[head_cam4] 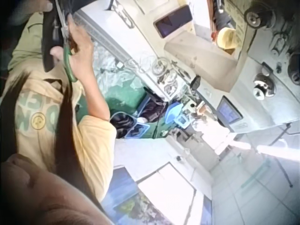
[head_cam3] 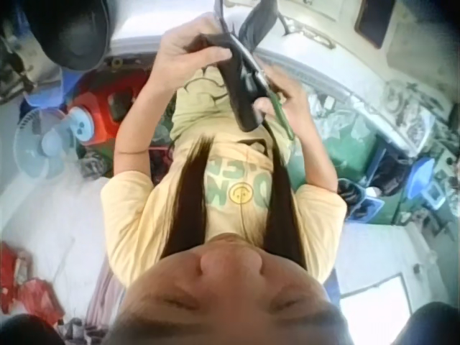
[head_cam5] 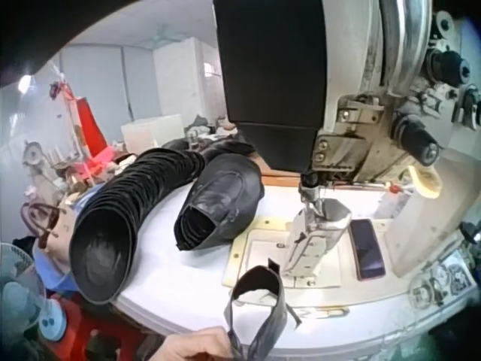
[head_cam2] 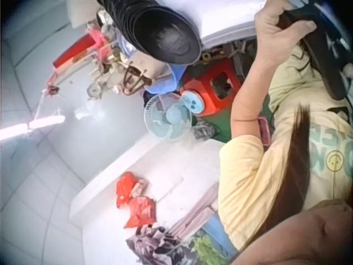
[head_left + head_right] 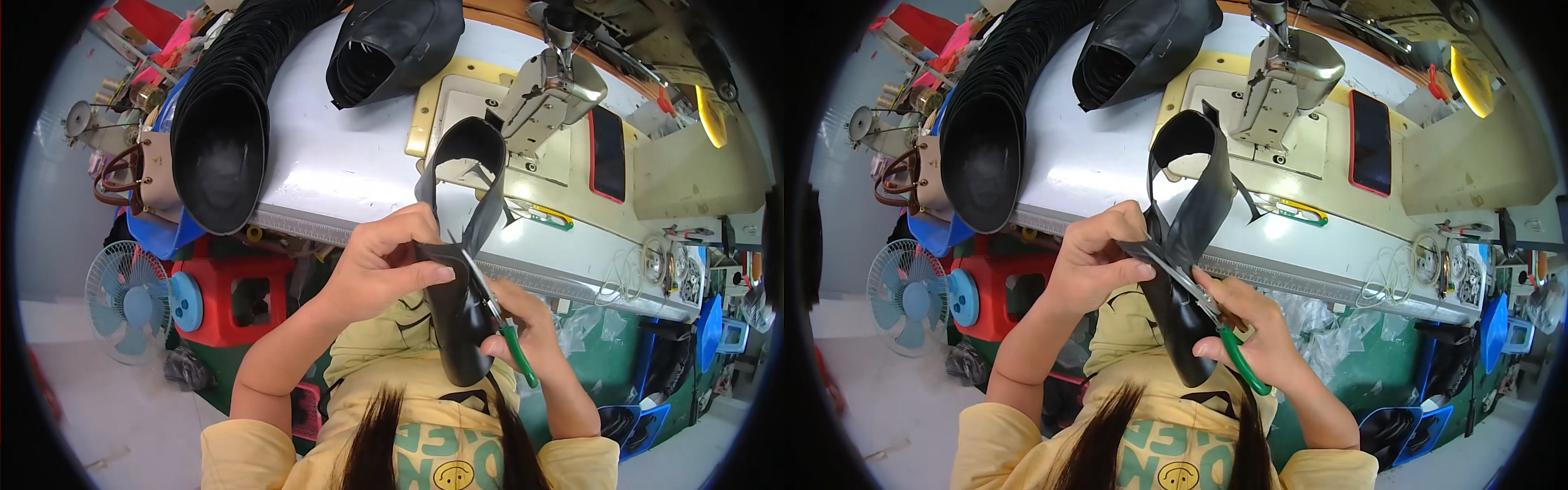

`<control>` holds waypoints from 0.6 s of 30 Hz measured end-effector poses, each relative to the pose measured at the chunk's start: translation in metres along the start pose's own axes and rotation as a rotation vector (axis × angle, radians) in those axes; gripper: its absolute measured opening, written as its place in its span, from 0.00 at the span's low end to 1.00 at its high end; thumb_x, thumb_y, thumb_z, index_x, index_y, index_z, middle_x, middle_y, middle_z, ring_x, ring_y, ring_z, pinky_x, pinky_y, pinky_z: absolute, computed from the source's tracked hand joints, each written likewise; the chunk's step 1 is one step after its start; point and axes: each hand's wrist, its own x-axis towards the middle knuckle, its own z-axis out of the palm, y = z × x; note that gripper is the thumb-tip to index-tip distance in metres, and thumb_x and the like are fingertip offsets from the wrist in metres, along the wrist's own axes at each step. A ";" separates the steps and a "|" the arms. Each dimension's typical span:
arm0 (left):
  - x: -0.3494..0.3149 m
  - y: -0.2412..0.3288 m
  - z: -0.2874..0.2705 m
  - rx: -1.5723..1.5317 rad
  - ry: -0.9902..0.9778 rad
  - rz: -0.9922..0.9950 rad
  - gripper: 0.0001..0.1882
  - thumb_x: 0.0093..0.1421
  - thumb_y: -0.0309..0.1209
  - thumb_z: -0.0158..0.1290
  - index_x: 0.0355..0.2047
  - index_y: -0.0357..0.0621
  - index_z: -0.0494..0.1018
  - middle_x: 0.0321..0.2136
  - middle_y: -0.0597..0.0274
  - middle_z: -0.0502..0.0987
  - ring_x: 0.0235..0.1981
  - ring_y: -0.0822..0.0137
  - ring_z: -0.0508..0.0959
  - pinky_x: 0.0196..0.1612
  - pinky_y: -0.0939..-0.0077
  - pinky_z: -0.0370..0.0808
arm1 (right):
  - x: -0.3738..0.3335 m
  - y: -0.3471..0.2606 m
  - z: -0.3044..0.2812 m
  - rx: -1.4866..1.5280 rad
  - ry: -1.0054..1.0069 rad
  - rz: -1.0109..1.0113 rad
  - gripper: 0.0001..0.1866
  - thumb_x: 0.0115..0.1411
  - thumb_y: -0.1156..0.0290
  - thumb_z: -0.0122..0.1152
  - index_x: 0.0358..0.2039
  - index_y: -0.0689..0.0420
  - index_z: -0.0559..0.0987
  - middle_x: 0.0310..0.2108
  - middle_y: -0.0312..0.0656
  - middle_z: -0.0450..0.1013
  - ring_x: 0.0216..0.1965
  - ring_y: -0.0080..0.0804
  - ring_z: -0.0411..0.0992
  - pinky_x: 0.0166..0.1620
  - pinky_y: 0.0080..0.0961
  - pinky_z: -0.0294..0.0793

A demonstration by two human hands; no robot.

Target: The person uses green-handled scissors to trim the edges of a black leather boot upper. They hold the boot in their left hand and carefully cut along the seams and edges, removing excess material. The person repeatedly rotates the boot to access different sections and continues trimming throughout the clip.

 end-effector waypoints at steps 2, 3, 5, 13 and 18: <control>0.000 -0.004 0.002 -0.033 0.025 0.010 0.06 0.50 0.17 0.55 0.24 0.37 0.68 0.25 0.68 0.64 0.28 0.78 0.65 0.31 0.83 0.63 | -0.001 0.005 0.002 0.047 0.022 -0.012 0.41 0.42 0.48 0.67 0.52 0.61 0.68 0.24 0.36 0.61 0.25 0.25 0.59 0.29 0.18 0.59; 0.001 -0.004 0.004 -0.052 0.043 0.014 0.06 0.50 0.17 0.55 0.24 0.37 0.68 0.25 0.68 0.64 0.28 0.78 0.66 0.31 0.83 0.64 | -0.002 0.007 0.003 0.073 0.034 -0.020 0.40 0.43 0.48 0.67 0.52 0.61 0.68 0.24 0.36 0.62 0.26 0.25 0.59 0.29 0.18 0.59; 0.002 -0.006 0.009 -0.090 0.079 0.021 0.06 0.51 0.17 0.55 0.24 0.37 0.68 0.25 0.68 0.64 0.29 0.78 0.67 0.32 0.83 0.65 | -0.001 0.007 0.004 0.106 0.026 0.003 0.40 0.44 0.47 0.66 0.52 0.62 0.68 0.24 0.35 0.62 0.26 0.25 0.59 0.30 0.19 0.59; 0.007 -0.017 0.016 -0.235 0.092 -0.028 0.06 0.52 0.18 0.54 0.24 0.38 0.68 0.26 0.68 0.65 0.29 0.79 0.70 0.34 0.83 0.69 | -0.007 0.003 0.008 0.150 0.071 0.036 0.40 0.45 0.44 0.63 0.51 0.62 0.69 0.29 0.39 0.69 0.30 0.26 0.64 0.37 0.20 0.63; 0.007 -0.016 0.018 -0.258 0.092 -0.051 0.06 0.53 0.19 0.54 0.24 0.38 0.67 0.25 0.69 0.65 0.29 0.79 0.70 0.33 0.83 0.69 | -0.011 -0.003 0.011 0.266 0.083 0.107 0.42 0.43 0.44 0.64 0.49 0.66 0.69 0.35 0.41 0.71 0.36 0.25 0.67 0.42 0.20 0.64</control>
